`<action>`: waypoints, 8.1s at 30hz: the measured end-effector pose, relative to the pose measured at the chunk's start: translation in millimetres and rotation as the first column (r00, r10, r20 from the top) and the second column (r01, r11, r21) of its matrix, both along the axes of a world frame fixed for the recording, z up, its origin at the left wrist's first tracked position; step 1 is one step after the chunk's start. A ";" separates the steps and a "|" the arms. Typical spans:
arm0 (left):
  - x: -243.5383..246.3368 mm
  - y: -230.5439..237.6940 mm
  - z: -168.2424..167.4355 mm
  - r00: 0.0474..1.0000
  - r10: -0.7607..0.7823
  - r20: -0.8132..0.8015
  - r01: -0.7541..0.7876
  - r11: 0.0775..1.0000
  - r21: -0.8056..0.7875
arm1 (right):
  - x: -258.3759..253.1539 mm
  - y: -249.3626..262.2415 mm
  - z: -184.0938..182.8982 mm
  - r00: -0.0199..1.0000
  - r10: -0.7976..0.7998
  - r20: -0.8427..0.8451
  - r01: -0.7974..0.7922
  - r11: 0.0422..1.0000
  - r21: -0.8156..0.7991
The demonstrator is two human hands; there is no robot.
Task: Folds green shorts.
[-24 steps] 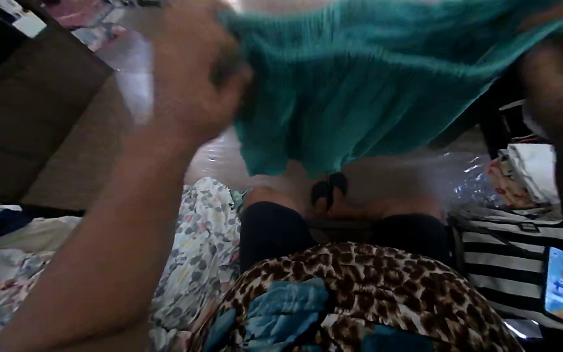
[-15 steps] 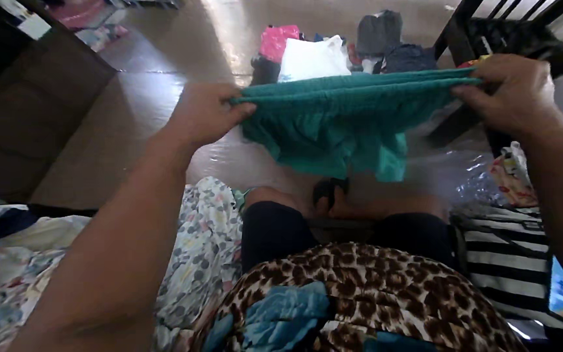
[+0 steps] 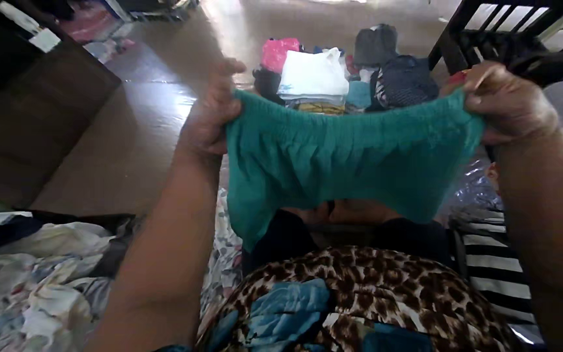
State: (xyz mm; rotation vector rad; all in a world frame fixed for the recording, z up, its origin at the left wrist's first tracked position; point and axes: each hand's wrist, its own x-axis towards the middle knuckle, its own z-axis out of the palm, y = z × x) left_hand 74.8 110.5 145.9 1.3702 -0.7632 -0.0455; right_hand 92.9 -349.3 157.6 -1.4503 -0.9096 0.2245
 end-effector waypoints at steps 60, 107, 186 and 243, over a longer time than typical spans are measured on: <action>-28.1 -127.8 -18.3 0.985 0.026 0.173 -0.168 0.422 0.891 | -56.4 109.0 -58.3 0.900 -0.263 0.347 0.367 0.887 -0.279; -34.3 -12.8 32.9 0.872 0.397 0.288 -0.475 0.538 0.697 | -39.8 55.2 -127.1 0.766 -0.444 -0.464 0.447 0.887 -0.112; -288.4 158.7 -194.3 0.283 0.766 -0.577 -0.726 0.564 0.393 | -34.9 311.2 -189.8 0.865 0.219 0.452 0.096 0.811 -0.577; -110.1 22.0 -244.0 0.808 0.386 0.446 -0.539 0.179 0.823 | -62.5 246.2 -205.7 0.541 -0.188 -0.820 -0.327 0.851 -0.411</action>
